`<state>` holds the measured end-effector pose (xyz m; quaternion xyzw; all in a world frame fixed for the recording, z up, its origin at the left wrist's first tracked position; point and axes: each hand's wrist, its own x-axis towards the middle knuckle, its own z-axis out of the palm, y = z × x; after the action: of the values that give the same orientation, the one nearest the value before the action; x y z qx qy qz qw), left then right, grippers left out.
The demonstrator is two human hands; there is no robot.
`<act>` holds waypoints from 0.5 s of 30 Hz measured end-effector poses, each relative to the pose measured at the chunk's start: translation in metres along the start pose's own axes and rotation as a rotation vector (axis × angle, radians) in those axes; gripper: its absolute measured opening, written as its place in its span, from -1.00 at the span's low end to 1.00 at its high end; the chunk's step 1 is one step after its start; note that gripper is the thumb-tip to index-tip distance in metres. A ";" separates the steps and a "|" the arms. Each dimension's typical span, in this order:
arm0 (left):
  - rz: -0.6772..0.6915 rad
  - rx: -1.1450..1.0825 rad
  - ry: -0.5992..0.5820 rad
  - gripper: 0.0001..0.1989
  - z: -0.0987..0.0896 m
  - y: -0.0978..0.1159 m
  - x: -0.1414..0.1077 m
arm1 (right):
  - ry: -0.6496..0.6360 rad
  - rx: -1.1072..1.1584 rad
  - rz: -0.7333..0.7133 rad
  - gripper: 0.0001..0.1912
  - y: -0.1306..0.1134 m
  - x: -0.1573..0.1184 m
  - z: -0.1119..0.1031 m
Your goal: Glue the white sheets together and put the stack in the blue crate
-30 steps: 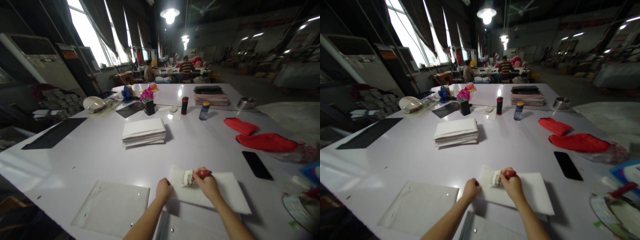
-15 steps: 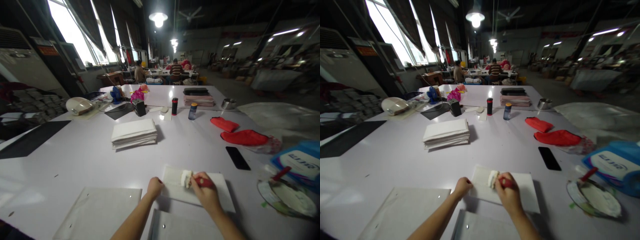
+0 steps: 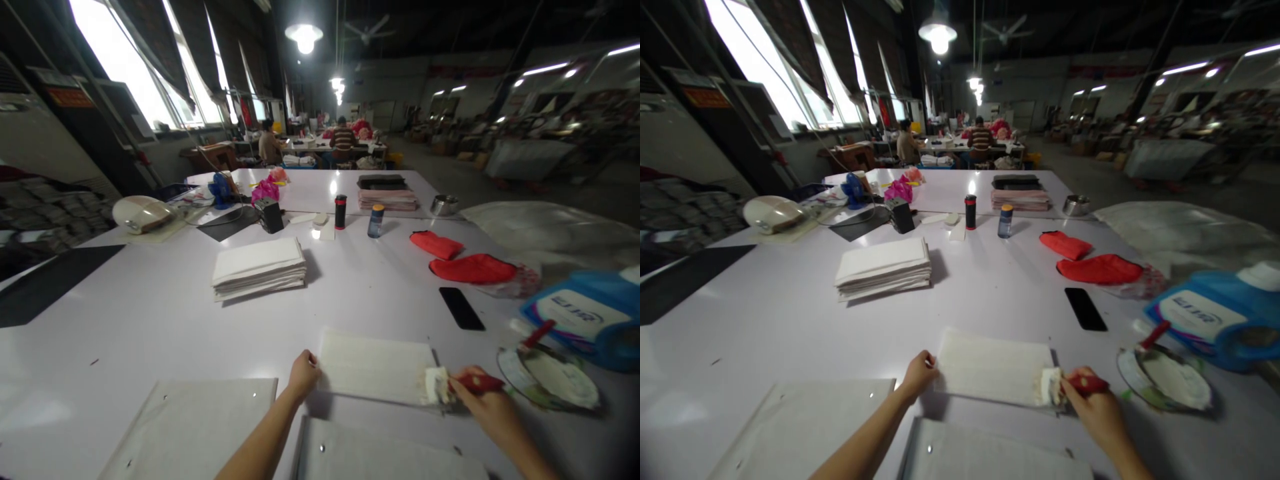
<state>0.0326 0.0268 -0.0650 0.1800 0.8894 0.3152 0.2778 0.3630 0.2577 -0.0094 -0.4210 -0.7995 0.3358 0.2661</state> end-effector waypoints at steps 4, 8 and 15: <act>0.006 -0.060 -0.033 -0.78 -0.003 0.003 -0.001 | 0.142 -0.159 -0.035 -0.67 0.014 0.000 -0.044; -0.002 -0.157 -0.111 -0.80 -0.015 0.012 -0.005 | 0.409 -0.172 -0.208 -0.69 -0.020 -0.003 -0.065; 0.192 -0.285 -0.191 -0.69 -0.036 0.017 -0.020 | 0.067 0.176 0.118 -0.44 -0.002 -0.008 -0.042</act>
<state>0.0285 0.0128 -0.0225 0.2522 0.7840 0.4445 0.3524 0.3957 0.2633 0.0178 -0.4535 -0.7313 0.4054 0.3086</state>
